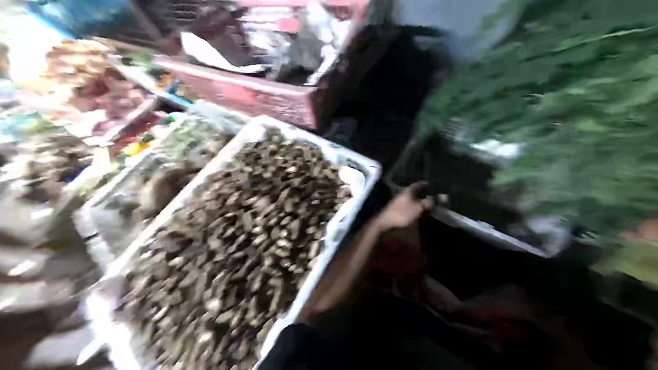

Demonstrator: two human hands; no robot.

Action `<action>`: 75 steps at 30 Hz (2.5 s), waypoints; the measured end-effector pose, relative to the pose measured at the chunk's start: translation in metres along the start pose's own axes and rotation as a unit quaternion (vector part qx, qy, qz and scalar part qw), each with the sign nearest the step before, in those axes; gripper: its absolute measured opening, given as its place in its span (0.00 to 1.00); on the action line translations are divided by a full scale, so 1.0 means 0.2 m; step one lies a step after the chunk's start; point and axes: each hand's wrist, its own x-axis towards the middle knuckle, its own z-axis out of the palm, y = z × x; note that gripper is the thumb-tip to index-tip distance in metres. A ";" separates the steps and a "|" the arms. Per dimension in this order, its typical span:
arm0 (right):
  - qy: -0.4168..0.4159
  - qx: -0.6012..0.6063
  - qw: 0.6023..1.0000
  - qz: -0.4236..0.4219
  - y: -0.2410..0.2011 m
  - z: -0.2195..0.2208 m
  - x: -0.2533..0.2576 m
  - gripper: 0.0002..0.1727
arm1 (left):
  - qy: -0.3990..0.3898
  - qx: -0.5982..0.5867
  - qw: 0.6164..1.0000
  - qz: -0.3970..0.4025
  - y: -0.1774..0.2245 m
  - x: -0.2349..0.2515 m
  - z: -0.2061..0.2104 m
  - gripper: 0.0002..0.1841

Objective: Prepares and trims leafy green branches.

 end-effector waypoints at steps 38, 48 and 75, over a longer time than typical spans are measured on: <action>0.262 -0.307 0.913 -0.060 0.23 -0.14 -0.34 0.19 | -0.243 0.286 0.915 -0.150 -0.33 -0.09 0.14 0.15; 0.253 -0.074 0.963 -0.062 0.59 0.32 -0.35 0.20 | -0.129 -0.137 0.982 0.009 0.33 0.03 0.88 0.20; 0.038 -0.607 0.745 -0.274 0.38 0.00 -0.27 0.22 | -0.094 0.161 0.982 0.025 0.08 -0.01 0.69 0.20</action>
